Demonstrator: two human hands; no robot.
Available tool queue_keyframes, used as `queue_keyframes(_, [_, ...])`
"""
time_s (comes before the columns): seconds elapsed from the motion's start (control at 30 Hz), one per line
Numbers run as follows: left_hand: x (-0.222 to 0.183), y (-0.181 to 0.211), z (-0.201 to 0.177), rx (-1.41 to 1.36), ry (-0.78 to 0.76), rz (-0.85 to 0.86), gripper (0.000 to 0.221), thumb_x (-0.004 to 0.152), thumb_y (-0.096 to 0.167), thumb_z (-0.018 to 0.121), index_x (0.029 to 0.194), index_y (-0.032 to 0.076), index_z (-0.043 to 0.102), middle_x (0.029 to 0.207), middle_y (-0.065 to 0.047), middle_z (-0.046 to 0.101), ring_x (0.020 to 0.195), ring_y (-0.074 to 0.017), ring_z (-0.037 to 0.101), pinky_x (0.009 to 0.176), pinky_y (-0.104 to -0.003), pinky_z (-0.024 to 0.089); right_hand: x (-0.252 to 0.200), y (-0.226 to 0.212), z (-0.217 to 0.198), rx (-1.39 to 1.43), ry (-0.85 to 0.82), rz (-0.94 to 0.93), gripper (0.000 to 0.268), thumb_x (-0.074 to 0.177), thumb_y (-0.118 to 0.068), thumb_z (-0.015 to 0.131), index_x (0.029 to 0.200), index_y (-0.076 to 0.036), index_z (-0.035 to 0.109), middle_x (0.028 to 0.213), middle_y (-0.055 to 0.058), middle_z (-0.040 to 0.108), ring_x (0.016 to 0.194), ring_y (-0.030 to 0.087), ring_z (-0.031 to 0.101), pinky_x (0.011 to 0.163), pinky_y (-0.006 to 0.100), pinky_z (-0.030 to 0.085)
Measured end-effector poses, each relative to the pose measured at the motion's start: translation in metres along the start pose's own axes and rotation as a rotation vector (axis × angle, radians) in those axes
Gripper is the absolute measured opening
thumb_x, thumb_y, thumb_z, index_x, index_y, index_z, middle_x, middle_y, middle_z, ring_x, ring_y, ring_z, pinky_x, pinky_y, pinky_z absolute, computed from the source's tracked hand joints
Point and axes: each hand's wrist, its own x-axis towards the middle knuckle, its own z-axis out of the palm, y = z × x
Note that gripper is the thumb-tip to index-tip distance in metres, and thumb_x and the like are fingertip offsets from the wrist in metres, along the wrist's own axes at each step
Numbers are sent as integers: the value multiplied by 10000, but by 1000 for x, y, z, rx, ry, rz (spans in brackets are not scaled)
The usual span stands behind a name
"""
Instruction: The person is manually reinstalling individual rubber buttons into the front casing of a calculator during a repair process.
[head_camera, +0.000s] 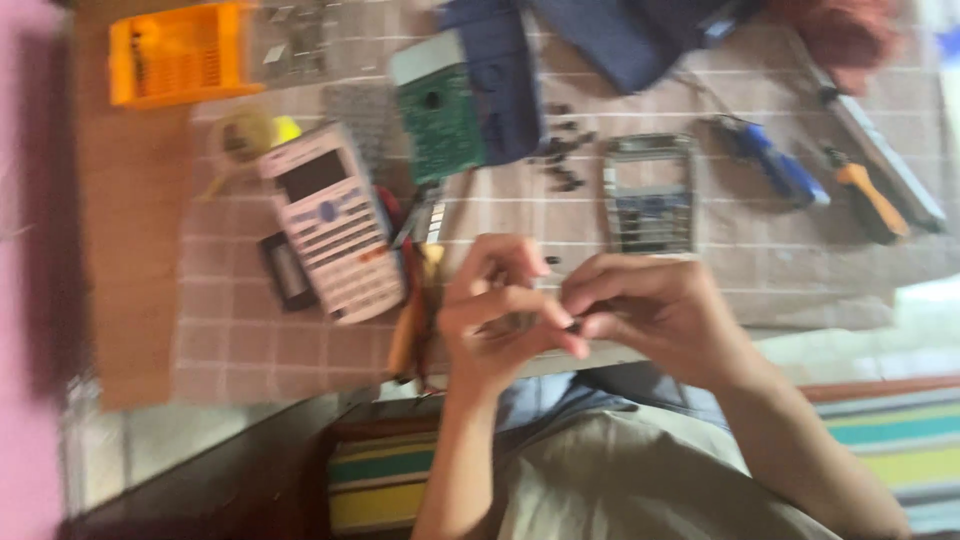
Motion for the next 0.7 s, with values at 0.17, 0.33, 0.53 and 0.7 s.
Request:
queue_keyframes(0.17, [0,-5,6,63,-40,32,166,586,253,782,677,165,675,902,-89,504,660,-154,426,589,-231,380,-11,7,-4,150,66,-11,127,707,-66,692,767,40,658,743,164,638,566,202,642,568,301,511])
queue_keyframes(0.33, [-9,-10,7,219,-100,69,164,543,249,796,671,213,701,876,-62,555,611,-141,463,557,-246,378,-19,1,-11,64,75,83,94,679,-63,718,729,1,672,693,98,620,569,135,547,526,252,447])
queue_keyframes(0.53, [0,-5,17,265,-96,52,152,638,206,761,760,148,691,837,-54,618,574,-143,510,548,-256,454,-30,-2,-39,-346,251,170,142,645,-100,726,773,-49,693,842,114,677,707,221,636,643,327,473])
queue_keyframes(0.7, [3,1,10,362,-284,45,201,759,196,683,911,72,638,932,-47,556,756,-168,518,688,-288,441,-29,-12,-59,-477,216,84,60,737,-27,653,750,13,611,798,88,613,733,143,575,681,220,448])
